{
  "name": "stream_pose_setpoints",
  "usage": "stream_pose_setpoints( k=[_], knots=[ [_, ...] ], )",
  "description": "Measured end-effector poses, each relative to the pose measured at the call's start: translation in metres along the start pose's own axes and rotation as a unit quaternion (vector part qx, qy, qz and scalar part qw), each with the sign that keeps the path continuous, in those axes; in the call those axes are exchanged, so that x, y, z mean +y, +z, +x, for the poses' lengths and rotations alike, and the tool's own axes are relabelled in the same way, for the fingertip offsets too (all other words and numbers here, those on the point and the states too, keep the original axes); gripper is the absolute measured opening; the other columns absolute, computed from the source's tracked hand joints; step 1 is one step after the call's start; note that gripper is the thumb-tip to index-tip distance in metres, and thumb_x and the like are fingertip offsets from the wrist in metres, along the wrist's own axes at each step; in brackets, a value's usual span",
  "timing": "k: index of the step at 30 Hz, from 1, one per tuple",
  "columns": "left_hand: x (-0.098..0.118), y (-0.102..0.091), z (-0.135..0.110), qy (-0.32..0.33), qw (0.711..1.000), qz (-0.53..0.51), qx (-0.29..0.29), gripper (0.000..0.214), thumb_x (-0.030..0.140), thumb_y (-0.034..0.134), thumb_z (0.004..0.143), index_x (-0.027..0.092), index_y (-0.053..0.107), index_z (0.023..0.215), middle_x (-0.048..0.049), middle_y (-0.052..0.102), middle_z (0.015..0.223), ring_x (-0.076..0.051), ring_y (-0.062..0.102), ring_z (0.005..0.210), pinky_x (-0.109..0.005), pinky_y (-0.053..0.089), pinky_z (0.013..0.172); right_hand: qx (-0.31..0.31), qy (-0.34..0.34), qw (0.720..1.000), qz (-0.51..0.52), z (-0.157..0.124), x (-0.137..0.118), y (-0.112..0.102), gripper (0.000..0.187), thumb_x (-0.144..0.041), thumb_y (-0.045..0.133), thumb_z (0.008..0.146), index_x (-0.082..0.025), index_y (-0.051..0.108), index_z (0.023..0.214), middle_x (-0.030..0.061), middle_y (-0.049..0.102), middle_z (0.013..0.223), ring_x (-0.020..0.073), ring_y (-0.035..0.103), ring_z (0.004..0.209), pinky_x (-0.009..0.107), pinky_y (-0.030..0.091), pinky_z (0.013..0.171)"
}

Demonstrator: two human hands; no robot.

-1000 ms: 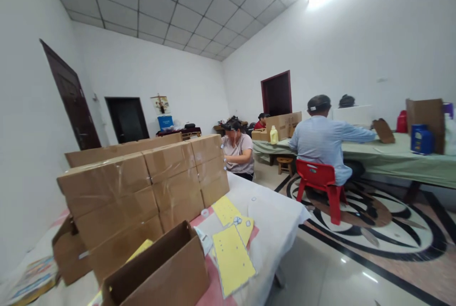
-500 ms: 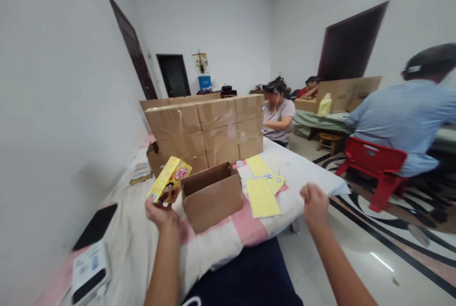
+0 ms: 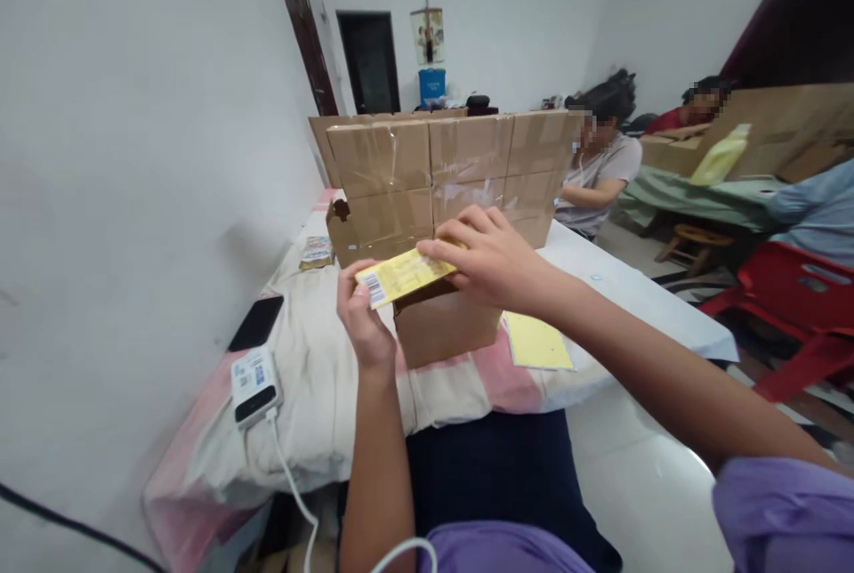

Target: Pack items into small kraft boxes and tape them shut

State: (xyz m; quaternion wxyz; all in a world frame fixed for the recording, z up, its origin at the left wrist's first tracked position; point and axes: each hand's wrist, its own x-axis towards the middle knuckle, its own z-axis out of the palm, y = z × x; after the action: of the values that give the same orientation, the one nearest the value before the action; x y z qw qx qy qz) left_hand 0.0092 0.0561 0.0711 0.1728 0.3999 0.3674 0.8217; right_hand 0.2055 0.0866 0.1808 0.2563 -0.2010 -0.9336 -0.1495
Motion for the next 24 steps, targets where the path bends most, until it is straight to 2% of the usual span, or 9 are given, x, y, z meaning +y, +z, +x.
stream_pose_setpoints(
  k=[2, 4, 5, 7, 11, 16, 19, 22, 24],
  knots=[
    [-0.012, -0.006, 0.0, -0.032, 0.999, 0.024, -0.031, 0.056, 0.056, 0.034, 0.092, 0.03, 0.043, 0.14, -0.0071, 0.055, 0.138, -0.026, 0.055, 0.128, -0.039, 0.051, 0.096, -0.014, -0.012, 1.0, 0.022, 0.006, 0.019, 0.006, 0.041, -0.024, 0.06, 0.092, -0.023, 0.061, 0.134, 0.0132, 0.063, 0.118, 0.0322, 0.043, 0.109, 0.047, 0.036, 0.094],
    [-0.03, -0.017, -0.001, -0.078, 0.994, 0.054, -0.052, 0.062, 0.059, 0.041, 0.092, 0.034, 0.032, 0.148, -0.0064, 0.041, 0.155, -0.027, 0.04, 0.144, -0.041, 0.045, 0.106, -0.023, -0.017, 0.997, 0.065, 0.008, 0.037, 0.012, 0.036, -0.027, 0.058, 0.094, -0.023, 0.063, 0.13, 0.0125, 0.064, 0.115, 0.03, 0.044, 0.105, 0.045, 0.038, 0.091],
    [-0.039, -0.022, -0.001, -0.104, 0.99, 0.067, -0.066, 0.064, 0.058, 0.048, 0.091, 0.034, 0.035, 0.148, -0.0066, 0.039, 0.157, -0.028, 0.037, 0.146, -0.042, 0.043, 0.11, -0.026, -0.012, 0.996, 0.085, 0.009, 0.045, 0.015, 0.034, -0.029, 0.058, 0.095, -0.022, 0.063, 0.128, 0.0122, 0.064, 0.114, 0.0293, 0.045, 0.103, 0.044, 0.038, 0.091],
    [-0.056, -0.03, -0.002, -0.149, 0.981, 0.075, -0.103, 0.062, 0.05, 0.06, 0.087, 0.031, 0.043, 0.144, -0.0081, 0.046, 0.153, -0.029, 0.044, 0.142, -0.045, 0.044, 0.111, -0.034, 0.007, 0.993, 0.114, 0.01, 0.057, 0.022, 0.033, -0.029, 0.059, 0.095, -0.021, 0.063, 0.126, 0.0119, 0.064, 0.114, 0.0287, 0.047, 0.103, 0.043, 0.038, 0.091],
    [-0.071, -0.035, 0.0, -0.184, 0.967, 0.067, -0.164, 0.053, 0.041, 0.063, 0.084, 0.028, 0.054, 0.134, -0.0072, 0.06, 0.141, -0.029, 0.055, 0.132, -0.047, 0.047, 0.109, -0.066, 0.041, 0.987, 0.144, 0.006, 0.072, 0.032, 0.036, -0.031, 0.061, 0.093, -0.022, 0.061, 0.127, 0.0106, 0.066, 0.114, 0.0287, 0.052, 0.103, 0.04, 0.04, 0.088],
    [-0.077, -0.035, 0.003, -0.188, 0.967, 0.078, -0.156, 0.055, 0.034, 0.058, 0.084, 0.027, 0.053, 0.138, -0.0057, 0.05, 0.153, -0.027, 0.043, 0.144, -0.044, 0.036, 0.121, -0.1, 0.07, 0.986, 0.111, -0.007, 0.084, 0.031, 0.033, -0.031, 0.063, 0.091, -0.023, 0.064, 0.123, 0.0096, 0.069, 0.11, 0.0284, 0.056, 0.1, 0.037, 0.041, 0.083],
    [-0.083, -0.035, 0.002, -0.198, 0.966, 0.081, -0.147, 0.054, 0.034, 0.053, 0.086, 0.026, 0.052, 0.14, -0.0063, 0.051, 0.153, -0.027, 0.042, 0.145, -0.045, 0.037, 0.12, -0.143, 0.086, 0.983, 0.081, -0.01, 0.086, 0.044, 0.028, -0.03, 0.068, 0.087, -0.024, 0.07, 0.115, 0.0092, 0.071, 0.101, 0.0281, 0.058, 0.094, 0.035, 0.042, 0.077],
    [-0.087, -0.034, 0.0, -0.195, 0.967, 0.085, -0.139, 0.054, 0.036, 0.052, 0.088, 0.026, 0.051, 0.141, -0.0063, 0.049, 0.154, -0.028, 0.041, 0.146, -0.046, 0.036, 0.121, -0.182, 0.083, 0.971, 0.129, -0.006, 0.078, 0.06, 0.019, -0.034, 0.067, 0.088, -0.025, 0.076, 0.102, 0.0076, 0.074, 0.098, 0.0264, 0.064, 0.089, 0.035, 0.044, 0.075],
    [-0.09, -0.035, -0.001, -0.189, 0.967, 0.091, -0.142, 0.054, 0.039, 0.052, 0.09, 0.025, 0.05, 0.142, -0.0073, 0.048, 0.155, -0.028, 0.04, 0.146, -0.047, 0.035, 0.122, -0.193, 0.079, 0.96, 0.184, -0.006, 0.069, 0.063, 0.022, -0.038, 0.059, 0.095, -0.026, 0.078, 0.096, 0.0059, 0.075, 0.101, 0.0248, 0.067, 0.089, 0.035, 0.047, 0.077]
  ],
)
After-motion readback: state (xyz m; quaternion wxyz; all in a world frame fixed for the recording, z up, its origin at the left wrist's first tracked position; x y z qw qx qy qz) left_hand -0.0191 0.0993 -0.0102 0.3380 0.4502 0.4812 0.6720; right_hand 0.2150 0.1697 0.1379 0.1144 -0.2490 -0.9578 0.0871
